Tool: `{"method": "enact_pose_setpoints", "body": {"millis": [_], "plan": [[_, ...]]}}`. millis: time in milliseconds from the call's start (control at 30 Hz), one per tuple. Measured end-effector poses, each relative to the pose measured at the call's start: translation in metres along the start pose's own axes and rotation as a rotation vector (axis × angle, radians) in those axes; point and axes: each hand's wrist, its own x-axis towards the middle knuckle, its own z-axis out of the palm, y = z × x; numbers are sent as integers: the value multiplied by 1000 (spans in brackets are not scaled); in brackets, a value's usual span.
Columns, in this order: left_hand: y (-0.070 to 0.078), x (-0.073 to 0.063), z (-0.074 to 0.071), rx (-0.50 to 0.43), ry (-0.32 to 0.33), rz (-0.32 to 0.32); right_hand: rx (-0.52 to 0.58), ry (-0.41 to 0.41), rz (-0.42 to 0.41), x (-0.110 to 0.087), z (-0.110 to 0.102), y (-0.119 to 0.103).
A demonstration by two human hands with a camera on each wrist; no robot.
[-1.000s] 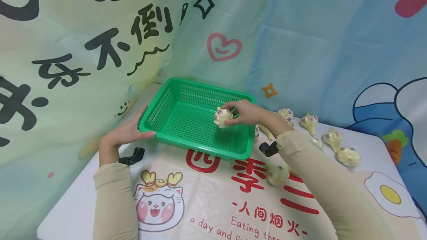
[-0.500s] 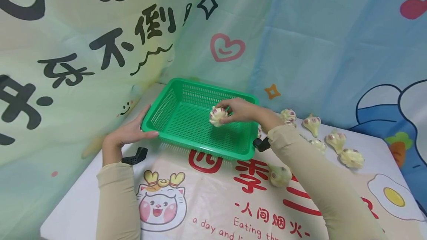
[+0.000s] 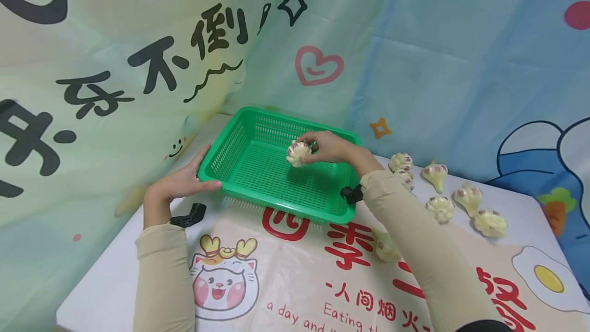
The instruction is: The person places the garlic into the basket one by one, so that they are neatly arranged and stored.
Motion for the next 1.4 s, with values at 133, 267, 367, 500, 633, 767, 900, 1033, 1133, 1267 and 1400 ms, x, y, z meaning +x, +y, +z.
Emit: {"method": "enact_pose_setpoints", "body": {"millis": [133, 267, 367, 500, 633, 767, 900, 1033, 1133, 1267, 1400], "plan": [[1, -1, -1, 10, 4, -10, 12, 9, -4, 8, 4, 2], [0, -3, -1, 14, 7, -20, 14, 11, 6, 15, 9, 3], [-1, -3, 0, 14, 9, -21, 30, 9, 10, 20, 13, 4], [-2, -1, -1, 8, 8, -19, 46, 3, 14, 28, 20, 7], [-2, -1, -1, 8, 9, -14, 51, -8, 3, 37, 26, 9], [-2, 0, -1, 7, 10, -10, 68, -9, -1, 44, 31, 10], [-2, 2, -1, 9, 9, -14, 66, 6, 23, 51, 33, 9], [-2, 2, -2, 21, 9, -18, 40, 39, 55, 57, 33, 5], [-3, 2, -2, 25, 11, -23, 26, 64, 57, 62, 34, 2], [-4, 2, -2, 12, 10, -17, 3, 79, 38, 70, 40, -2], [-4, 2, -1, 3, 8, 1, -16, 78, 30, 75, 46, -2]]}}
